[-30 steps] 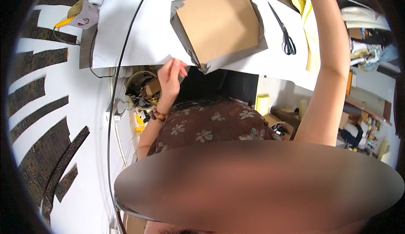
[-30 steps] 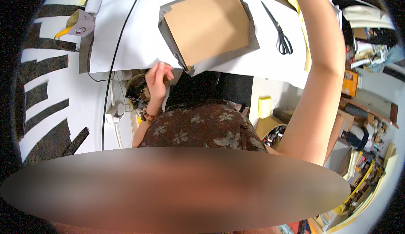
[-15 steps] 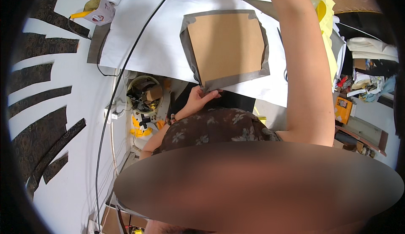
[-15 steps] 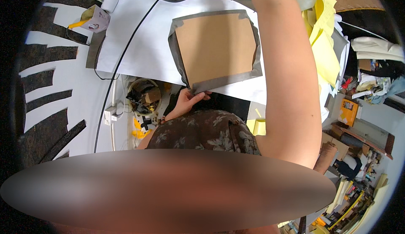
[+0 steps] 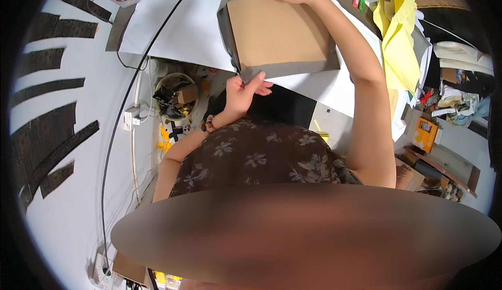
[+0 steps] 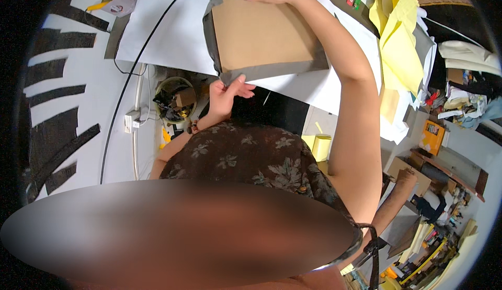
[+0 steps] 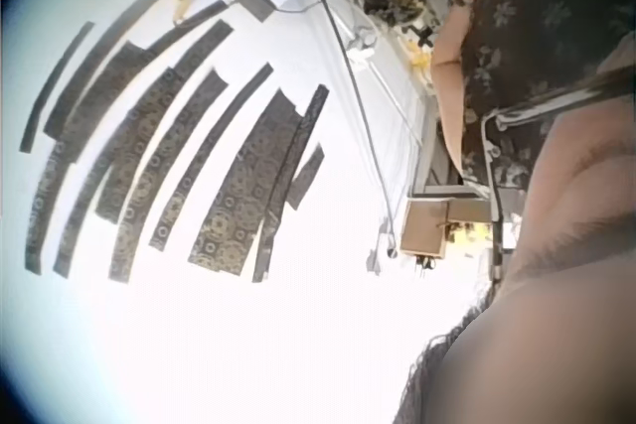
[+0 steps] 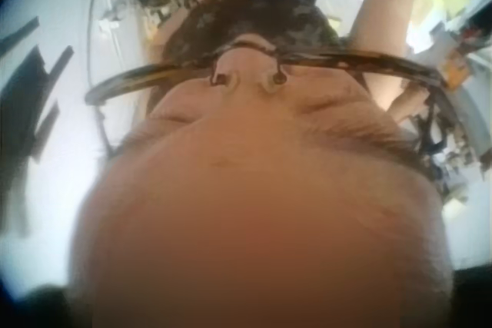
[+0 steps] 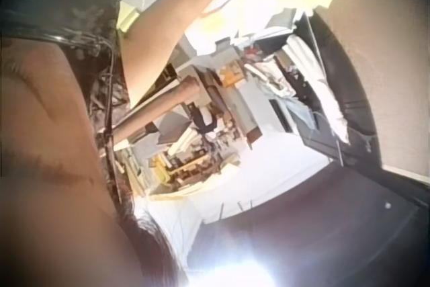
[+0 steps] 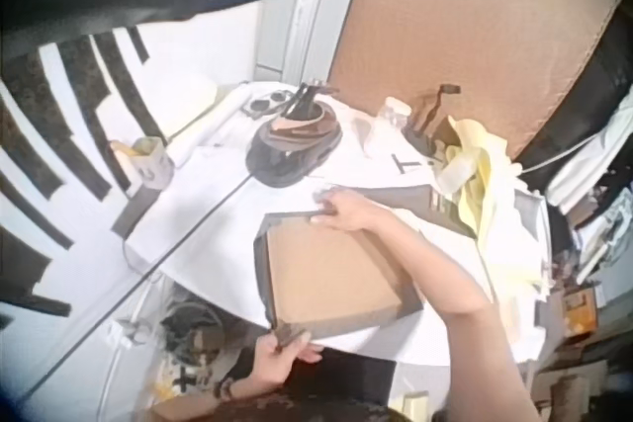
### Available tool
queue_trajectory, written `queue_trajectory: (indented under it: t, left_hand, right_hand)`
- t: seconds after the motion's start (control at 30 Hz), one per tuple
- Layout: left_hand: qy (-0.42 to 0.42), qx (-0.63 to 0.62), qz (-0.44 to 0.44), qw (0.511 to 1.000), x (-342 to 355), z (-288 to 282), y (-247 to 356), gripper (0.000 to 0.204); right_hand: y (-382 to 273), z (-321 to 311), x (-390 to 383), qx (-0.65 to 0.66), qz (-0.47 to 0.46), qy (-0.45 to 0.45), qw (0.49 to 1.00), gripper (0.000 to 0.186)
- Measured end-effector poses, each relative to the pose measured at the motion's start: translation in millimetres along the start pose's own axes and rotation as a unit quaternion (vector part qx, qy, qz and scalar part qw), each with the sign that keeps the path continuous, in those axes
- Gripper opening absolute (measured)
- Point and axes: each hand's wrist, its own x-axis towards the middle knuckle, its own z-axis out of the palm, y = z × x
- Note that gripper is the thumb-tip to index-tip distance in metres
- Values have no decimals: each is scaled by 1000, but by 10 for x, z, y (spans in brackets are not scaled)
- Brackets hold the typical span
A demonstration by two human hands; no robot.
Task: The person is sewing a piece of fabric, using scissors to trim excess material and an iron to press the seams. They handle the fabric carefully, ensuring precise cuts and smooth edges.
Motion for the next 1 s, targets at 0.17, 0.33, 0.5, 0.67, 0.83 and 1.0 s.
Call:
queue_trajectory:
  t: [0.17,0.33,0.5,0.67,0.83,1.0]
  left_hand:
    - [22,36,-49,998,-81,-72,-36,33]
    - [70,15,-15,997,-343,-192,-128,25]
    - [129,197,390,890,-364,-199,405,13]
    - [99,162,516,835,43,361,890,32]
    - [3,225,539,812,220,512,961,41]
    - [-33,242,521,818,204,579,933,45]
  right_hand:
    - [-14,-98,27,8,113,-160,981,66]
    - [-163,-105,-158,65,129,-117,983,66]
    - [-421,-387,-663,254,207,98,940,51]
    - [-558,-338,-1248,444,81,287,845,31]
    - [-1265,-242,-1675,224,100,640,728,23]
    - [-2581,-602,-1779,406,68,361,837,29]
